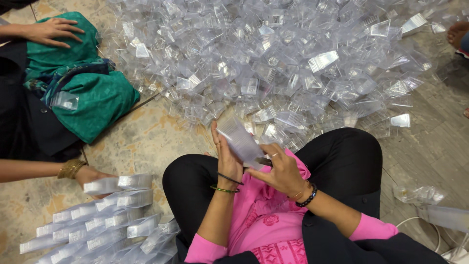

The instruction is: The person sits cross-legged on the floor among a large pile of clear plastic cups, holding a small blade and trimming excess plastic from each cup by hand, then placing finished cups into a growing stack beside them while other workers do the same nearby.

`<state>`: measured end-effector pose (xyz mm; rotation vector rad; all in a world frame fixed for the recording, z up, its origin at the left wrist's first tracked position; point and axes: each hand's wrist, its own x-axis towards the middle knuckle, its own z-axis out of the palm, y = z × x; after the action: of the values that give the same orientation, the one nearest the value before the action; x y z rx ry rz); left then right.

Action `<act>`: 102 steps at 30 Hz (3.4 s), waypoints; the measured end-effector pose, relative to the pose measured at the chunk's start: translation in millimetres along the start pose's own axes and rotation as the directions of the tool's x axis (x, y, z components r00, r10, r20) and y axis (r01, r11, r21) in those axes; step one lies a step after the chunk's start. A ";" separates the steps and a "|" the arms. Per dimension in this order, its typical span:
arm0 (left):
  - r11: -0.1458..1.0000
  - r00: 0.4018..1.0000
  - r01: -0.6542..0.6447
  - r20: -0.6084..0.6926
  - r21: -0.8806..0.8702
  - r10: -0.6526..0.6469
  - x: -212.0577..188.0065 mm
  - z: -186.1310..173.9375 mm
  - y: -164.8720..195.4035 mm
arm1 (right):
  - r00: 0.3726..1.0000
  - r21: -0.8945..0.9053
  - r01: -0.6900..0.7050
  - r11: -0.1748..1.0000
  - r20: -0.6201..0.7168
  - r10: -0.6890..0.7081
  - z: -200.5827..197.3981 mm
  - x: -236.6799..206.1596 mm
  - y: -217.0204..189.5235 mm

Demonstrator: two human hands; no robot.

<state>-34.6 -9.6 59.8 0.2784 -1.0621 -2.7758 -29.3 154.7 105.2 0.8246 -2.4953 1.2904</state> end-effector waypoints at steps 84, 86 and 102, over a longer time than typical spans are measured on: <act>0.562 0.571 0.816 -0.038 0.133 -0.820 -135.4 -22.8 8.6 | 0.593 0.502 -0.733 0.459 0.802 0.070 -29.7 -62.0 59.6; 0.556 0.562 0.824 -0.030 0.108 -0.827 -135.8 -23.1 10.1 | 0.529 0.395 -0.767 0.505 0.835 0.150 -33.0 -61.8 57.4; 0.495 0.493 0.869 0.135 -0.021 -0.859 -121.1 -34.2 4.0 | 0.627 0.489 -0.675 0.552 0.775 0.080 -40.0 -65.8 49.0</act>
<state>91.1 -9.0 51.7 0.8975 -0.9796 -3.7620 -5.8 234.4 67.4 1.0297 -2.7291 2.8123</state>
